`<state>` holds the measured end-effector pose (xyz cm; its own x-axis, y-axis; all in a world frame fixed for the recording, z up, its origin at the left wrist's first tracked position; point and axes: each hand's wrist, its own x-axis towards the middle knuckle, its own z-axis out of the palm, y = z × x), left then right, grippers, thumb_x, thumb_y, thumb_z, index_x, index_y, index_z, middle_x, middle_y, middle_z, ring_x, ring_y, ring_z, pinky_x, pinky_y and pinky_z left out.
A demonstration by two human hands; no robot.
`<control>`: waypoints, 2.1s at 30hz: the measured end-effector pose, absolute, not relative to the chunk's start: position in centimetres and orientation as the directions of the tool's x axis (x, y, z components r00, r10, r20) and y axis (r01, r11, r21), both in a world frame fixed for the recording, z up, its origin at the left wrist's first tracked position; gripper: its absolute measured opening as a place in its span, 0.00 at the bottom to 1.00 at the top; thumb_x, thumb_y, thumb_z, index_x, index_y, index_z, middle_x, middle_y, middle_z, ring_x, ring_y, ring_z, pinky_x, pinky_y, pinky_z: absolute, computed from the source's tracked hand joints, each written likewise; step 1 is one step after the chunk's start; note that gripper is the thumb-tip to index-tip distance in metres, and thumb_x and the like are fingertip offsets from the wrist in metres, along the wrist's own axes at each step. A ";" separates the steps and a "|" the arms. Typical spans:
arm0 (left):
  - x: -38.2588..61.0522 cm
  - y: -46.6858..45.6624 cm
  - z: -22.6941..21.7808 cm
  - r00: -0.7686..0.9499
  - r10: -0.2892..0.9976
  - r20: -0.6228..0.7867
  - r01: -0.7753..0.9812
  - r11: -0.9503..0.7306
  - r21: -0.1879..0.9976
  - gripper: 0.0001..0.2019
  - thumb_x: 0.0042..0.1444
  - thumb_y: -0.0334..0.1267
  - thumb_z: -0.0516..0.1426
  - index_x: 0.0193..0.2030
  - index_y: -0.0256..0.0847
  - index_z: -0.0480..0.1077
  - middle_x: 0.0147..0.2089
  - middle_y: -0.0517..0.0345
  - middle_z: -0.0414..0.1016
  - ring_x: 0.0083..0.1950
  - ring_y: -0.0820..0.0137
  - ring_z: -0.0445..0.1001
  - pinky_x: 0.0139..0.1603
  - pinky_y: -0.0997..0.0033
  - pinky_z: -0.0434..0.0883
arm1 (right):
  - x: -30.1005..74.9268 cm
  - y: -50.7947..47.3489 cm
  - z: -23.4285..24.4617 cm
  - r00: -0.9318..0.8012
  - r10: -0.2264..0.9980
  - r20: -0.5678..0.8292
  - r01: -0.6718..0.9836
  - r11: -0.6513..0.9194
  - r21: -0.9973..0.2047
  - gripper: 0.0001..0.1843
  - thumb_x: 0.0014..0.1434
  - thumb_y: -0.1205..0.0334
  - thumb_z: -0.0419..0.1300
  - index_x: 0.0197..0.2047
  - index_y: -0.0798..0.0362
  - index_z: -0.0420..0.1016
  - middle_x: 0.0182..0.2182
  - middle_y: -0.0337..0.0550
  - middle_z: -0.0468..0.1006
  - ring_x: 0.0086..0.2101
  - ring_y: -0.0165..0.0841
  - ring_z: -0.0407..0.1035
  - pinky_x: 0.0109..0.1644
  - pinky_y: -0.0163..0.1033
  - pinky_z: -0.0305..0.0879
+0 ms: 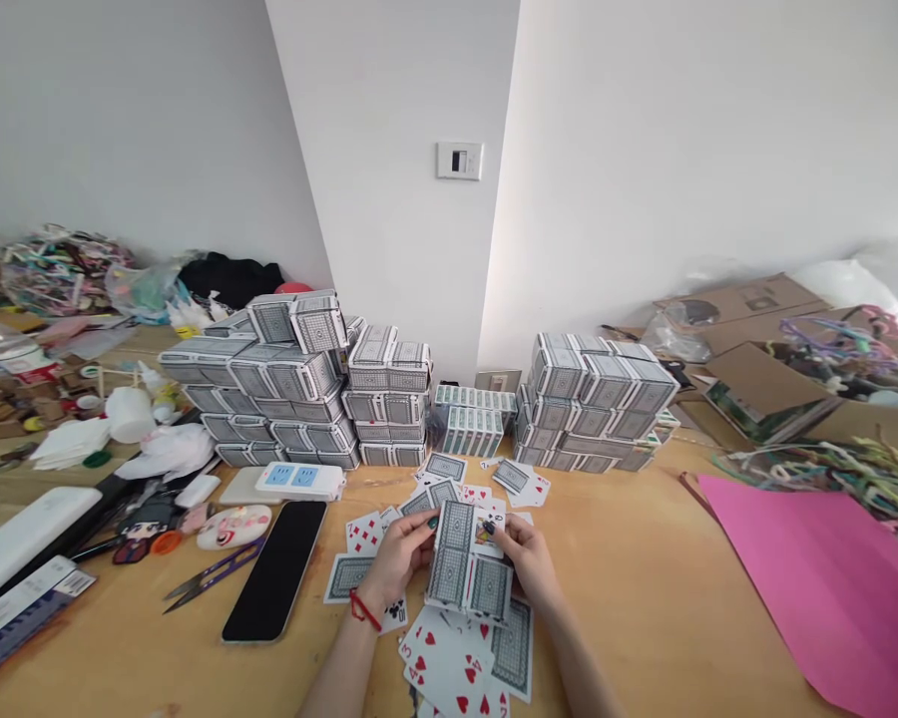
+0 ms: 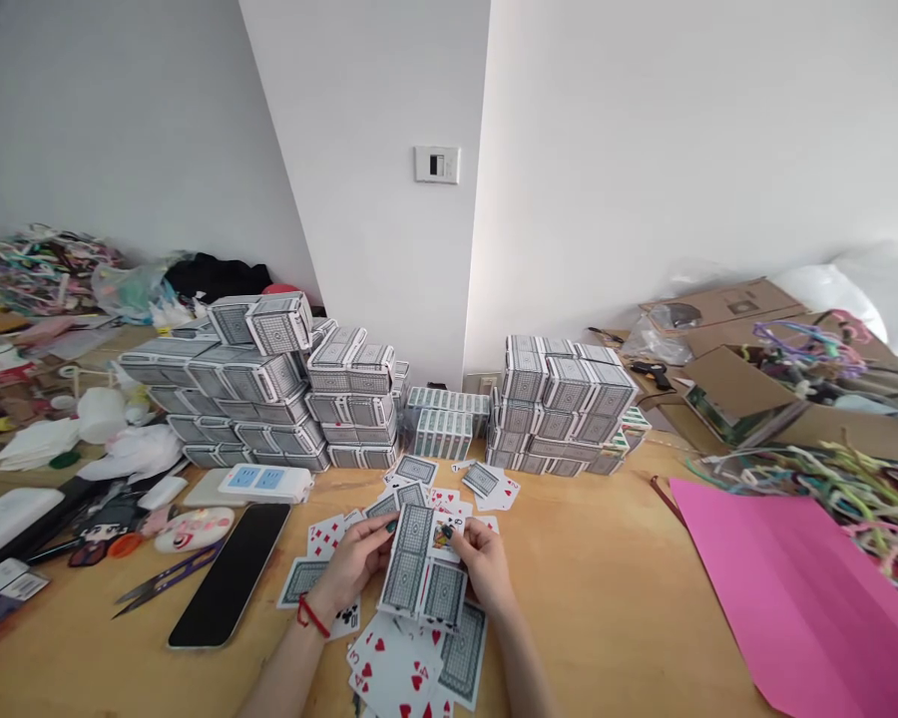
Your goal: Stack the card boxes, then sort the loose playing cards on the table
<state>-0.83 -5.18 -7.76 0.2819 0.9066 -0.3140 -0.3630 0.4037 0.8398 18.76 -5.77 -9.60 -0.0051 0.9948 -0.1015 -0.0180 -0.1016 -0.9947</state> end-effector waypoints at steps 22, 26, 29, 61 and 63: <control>-0.2 -5.2 -7.9 0.267 0.929 -0.257 -0.298 0.333 0.894 0.18 0.44 0.38 0.60 0.44 0.37 0.73 0.40 0.48 0.77 0.43 0.60 0.74 0.44 0.60 0.69 | 19.7 -5.0 -11.0 0.104 0.992 -0.076 -0.081 -0.068 -0.994 0.18 0.46 0.48 0.59 0.34 0.54 0.75 0.32 0.43 0.76 0.34 0.39 0.66 0.40 0.41 0.59; -0.4 -5.2 -8.0 0.290 0.926 -0.241 -0.308 0.328 0.893 0.20 0.42 0.36 0.61 0.45 0.37 0.72 0.44 0.46 0.76 0.44 0.60 0.73 0.46 0.60 0.69 | 19.6 -5.0 -10.6 0.099 0.994 -0.037 0.033 -0.041 -0.999 0.19 0.48 0.47 0.57 0.32 0.55 0.74 0.28 0.41 0.74 0.33 0.39 0.66 0.37 0.38 0.59; -0.5 -5.2 -8.1 0.311 0.921 -0.234 -0.298 0.329 0.896 0.21 0.41 0.35 0.61 0.46 0.36 0.71 0.44 0.45 0.75 0.45 0.59 0.73 0.46 0.60 0.68 | 19.6 -5.0 -10.5 0.068 0.997 -0.025 0.124 -0.033 -0.992 0.20 0.49 0.44 0.55 0.28 0.55 0.72 0.24 0.40 0.72 0.29 0.36 0.64 0.33 0.35 0.57; 0.2 -5.3 -8.4 0.142 0.959 -0.243 -0.140 0.263 0.955 0.08 0.42 0.39 0.59 0.26 0.36 0.70 0.25 0.60 0.73 0.26 0.72 0.70 0.28 0.75 0.68 | 19.8 -5.0 -10.7 -0.109 0.992 -0.063 0.039 -0.059 -0.997 0.16 0.49 0.55 0.56 0.38 0.55 0.76 0.33 0.44 0.78 0.37 0.40 0.68 0.42 0.41 0.61; 0.2 -5.4 -8.3 0.155 0.958 -0.240 -0.142 0.262 0.955 0.07 0.43 0.39 0.59 0.26 0.36 0.70 0.25 0.60 0.73 0.27 0.72 0.70 0.29 0.75 0.68 | 19.9 -5.0 -10.6 -0.120 0.991 -0.066 0.061 -0.059 -0.996 0.17 0.49 0.55 0.55 0.38 0.55 0.76 0.33 0.44 0.78 0.37 0.40 0.68 0.42 0.41 0.61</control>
